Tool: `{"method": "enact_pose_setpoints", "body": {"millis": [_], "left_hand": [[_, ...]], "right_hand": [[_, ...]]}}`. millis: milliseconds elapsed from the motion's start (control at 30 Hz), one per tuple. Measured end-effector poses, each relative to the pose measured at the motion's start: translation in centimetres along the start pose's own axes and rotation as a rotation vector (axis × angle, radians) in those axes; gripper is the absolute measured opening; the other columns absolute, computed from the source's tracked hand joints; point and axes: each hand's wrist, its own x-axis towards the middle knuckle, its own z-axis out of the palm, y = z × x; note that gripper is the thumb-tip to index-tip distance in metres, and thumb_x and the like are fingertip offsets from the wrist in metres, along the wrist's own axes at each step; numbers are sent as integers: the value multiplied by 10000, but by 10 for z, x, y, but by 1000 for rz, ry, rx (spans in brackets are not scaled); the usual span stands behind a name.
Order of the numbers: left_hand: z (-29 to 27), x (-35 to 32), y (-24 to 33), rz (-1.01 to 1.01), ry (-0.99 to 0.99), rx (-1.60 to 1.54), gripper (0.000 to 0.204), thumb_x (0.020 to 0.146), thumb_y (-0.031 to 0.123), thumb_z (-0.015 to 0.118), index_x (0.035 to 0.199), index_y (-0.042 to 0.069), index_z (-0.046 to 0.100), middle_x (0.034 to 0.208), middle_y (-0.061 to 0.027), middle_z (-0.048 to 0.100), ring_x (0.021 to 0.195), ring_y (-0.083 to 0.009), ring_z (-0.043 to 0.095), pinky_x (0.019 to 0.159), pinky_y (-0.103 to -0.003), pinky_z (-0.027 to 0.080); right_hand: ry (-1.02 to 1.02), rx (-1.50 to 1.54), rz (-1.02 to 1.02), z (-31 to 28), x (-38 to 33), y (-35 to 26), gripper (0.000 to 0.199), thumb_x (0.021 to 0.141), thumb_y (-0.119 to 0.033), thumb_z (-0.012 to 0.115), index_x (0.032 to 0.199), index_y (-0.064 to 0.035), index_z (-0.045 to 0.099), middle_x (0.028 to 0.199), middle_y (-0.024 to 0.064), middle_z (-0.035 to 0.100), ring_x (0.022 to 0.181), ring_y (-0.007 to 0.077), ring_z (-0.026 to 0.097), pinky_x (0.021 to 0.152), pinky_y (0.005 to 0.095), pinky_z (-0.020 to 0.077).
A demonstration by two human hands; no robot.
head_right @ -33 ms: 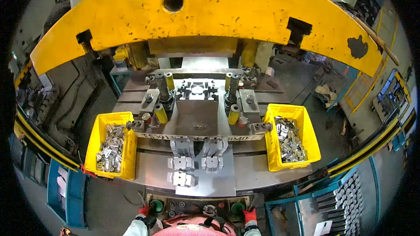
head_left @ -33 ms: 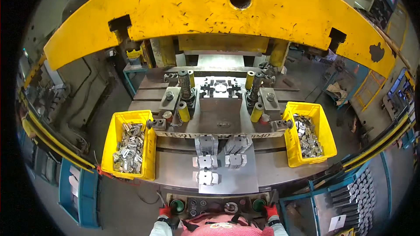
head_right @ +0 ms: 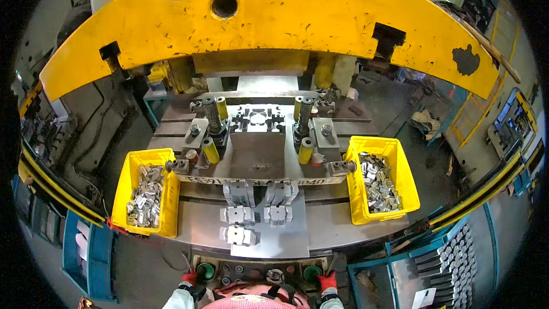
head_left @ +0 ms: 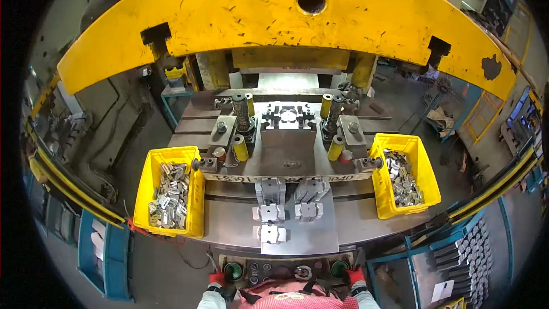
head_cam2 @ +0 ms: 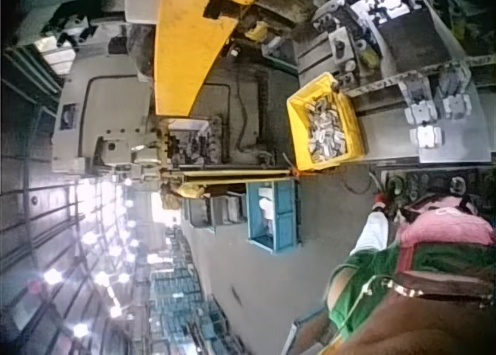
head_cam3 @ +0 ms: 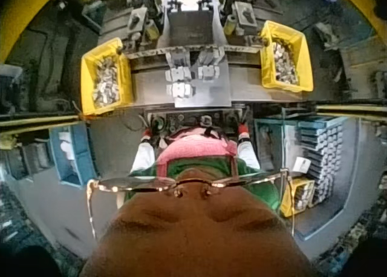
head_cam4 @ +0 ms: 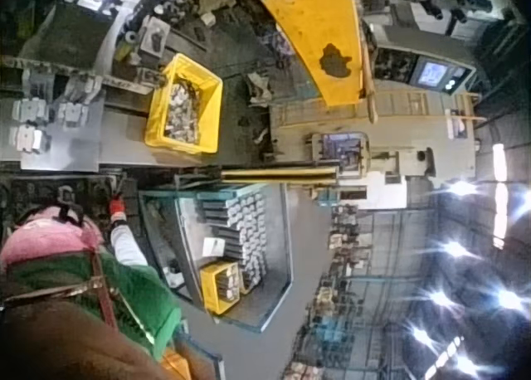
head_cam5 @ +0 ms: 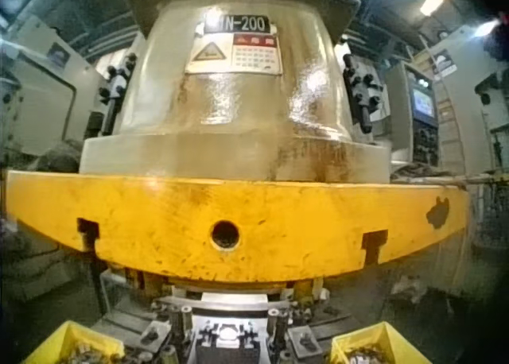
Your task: Operate a hydraulic press to form small metal components, involving placement and removal of parts using tongs.
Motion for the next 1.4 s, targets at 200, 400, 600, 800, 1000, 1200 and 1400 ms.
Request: {"method": "enact_pose_setpoints", "body": {"millis": [200, 400, 600, 800, 1000, 1200, 1400], "left_hand": [[-9, -25, 25, 36, 8, 47, 964, 484, 419, 753, 1124, -128, 285, 1059, -230, 487, 977, -288, 489, 785, -333, 408], [-4, -31, 24, 57, 40, 39, 1012, 418, 423, 782, 1116, -122, 291, 1083, -211, 477, 996, -265, 485, 805, -315, 404], [11, 35, -23, 54, -1, -284, 1018, 367, 400, 805, 1102, -112, 320, 1102, -206, 462, 1003, -247, 477, 814, -314, 400], [20, 25, -3, 84, -56, -71, 826, 436, 365, 784, 1020, -67, 392, 979, -157, 489, 883, -217, 492, 726, -306, 413], [17, 20, 0, 146, -160, -181, 616, 526, 339, 753, 934, -16, 456, 829, -99, 524, 742, -187, 509, 621, -293, 428], [-5, -8, -31, 80, -242, -618, 385, 633, 352, 684, 806, 58, 504, 658, -37, 517, 549, -152, 474, 492, -290, 410], [-103, -128, 28, 175, 359, -1217, 259, 786, 410, 494, 805, 152, 489, 513, 35, 368, 383, -89, 357, 337, -241, 298]], "right_hand": [[16, -317, 111, -14, -57, -96, 964, 490, -346, 753, 1226, 17, 248, 1091, 195, 489, 1013, 291, 477, 828, 363, 399], [146, -448, 25, -9, -44, -76, 809, 513, -279, 747, 1103, 67, 314, 1023, 222, 518, 962, 310, 507, 785, 334, 420], [-41, -236, 56, -10, -64, -104, 884, 494, -343, 757, 1156, 31, 306, 1111, 208, 468, 1045, 298, 451, 844, 344, 388], [-12, -320, 119, -20, -53, -87, 879, 500, -341, 751, 1156, 39, 306, 1110, 223, 462, 1039, 295, 455, 808, 348, 407], [15, -299, 117, -17, -54, -88, 899, 495, -346, 748, 1173, 29, 290, 1108, 220, 462, 1055, 291, 442, 814, 350, 405], [9, 118, 35, -22, -63, -93, 559, 602, -351, 688, 970, 15, 482, 841, 148, 565, 732, 252, 547, 601, 351, 437], [542, 920, 102, -103, -75, -145, 329, 781, -336, 519, 1024, -136, 424, 746, 10, 478, 438, 105, 355, 361, 239, 258]]}}
